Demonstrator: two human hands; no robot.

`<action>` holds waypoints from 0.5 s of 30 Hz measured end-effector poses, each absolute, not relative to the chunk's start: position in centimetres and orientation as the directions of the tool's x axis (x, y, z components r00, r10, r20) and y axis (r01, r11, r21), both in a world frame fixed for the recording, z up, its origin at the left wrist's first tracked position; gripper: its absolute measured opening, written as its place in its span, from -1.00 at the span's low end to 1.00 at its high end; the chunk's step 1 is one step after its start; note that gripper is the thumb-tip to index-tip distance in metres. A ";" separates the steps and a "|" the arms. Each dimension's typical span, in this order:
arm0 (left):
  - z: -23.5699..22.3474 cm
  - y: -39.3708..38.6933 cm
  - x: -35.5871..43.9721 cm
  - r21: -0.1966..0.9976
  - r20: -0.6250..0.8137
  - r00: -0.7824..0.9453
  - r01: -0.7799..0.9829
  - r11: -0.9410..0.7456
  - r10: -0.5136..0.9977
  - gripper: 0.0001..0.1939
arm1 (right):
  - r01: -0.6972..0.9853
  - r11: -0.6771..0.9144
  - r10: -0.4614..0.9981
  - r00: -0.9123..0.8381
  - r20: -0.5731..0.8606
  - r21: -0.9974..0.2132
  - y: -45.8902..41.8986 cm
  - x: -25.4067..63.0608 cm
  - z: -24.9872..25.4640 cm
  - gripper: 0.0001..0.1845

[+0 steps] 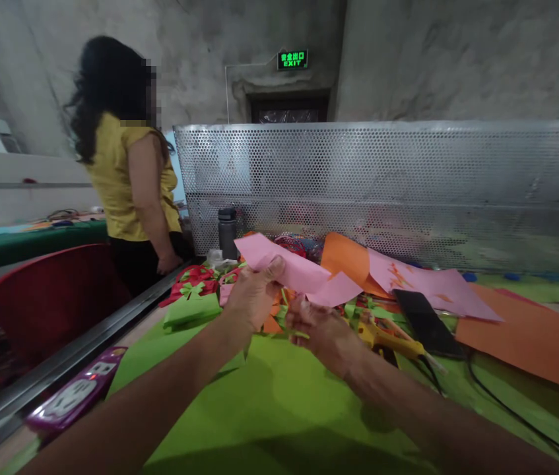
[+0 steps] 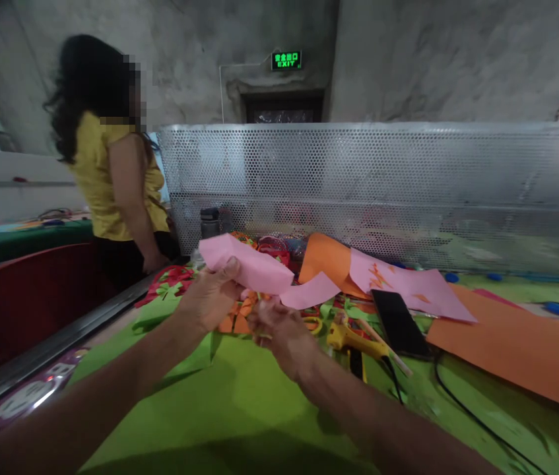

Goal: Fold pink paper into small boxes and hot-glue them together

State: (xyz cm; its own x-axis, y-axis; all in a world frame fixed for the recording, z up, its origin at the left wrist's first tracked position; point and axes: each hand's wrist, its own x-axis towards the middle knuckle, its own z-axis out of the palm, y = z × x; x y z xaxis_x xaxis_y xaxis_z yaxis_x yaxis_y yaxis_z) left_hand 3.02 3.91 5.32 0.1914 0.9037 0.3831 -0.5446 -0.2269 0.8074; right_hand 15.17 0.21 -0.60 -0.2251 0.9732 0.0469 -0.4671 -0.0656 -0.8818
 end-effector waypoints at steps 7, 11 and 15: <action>5.4 4.6 1.4 0.911 0.412 0.353 -0.159 -0.380 0.840 -0.81 | -0.017 -0.060 0.810 -0.585 -0.038 -0.998 -2.8 15.1 0.8 -0.89; 4.0 4.2 2.1 0.942 0.278 0.518 0.016 -0.335 0.809 -0.81 | 0.444 0.329 0.762 -0.646 -0.044 -0.833 -4.1 15.9 2.7 -0.87; 1.7 3.4 2.5 0.971 0.160 0.553 0.062 -0.231 0.818 -0.76 | 0.513 0.514 0.834 -0.487 0.260 -0.687 -4.1 17.6 3.3 -0.86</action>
State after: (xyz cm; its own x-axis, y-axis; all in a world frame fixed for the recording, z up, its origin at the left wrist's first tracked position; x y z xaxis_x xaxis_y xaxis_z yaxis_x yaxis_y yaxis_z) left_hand 2.50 3.39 1.67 0.5528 0.8178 0.1599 0.0615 -0.2314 0.9709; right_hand 17.63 -4.10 3.29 -0.4869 0.8338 0.2604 0.5132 0.5143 -0.6871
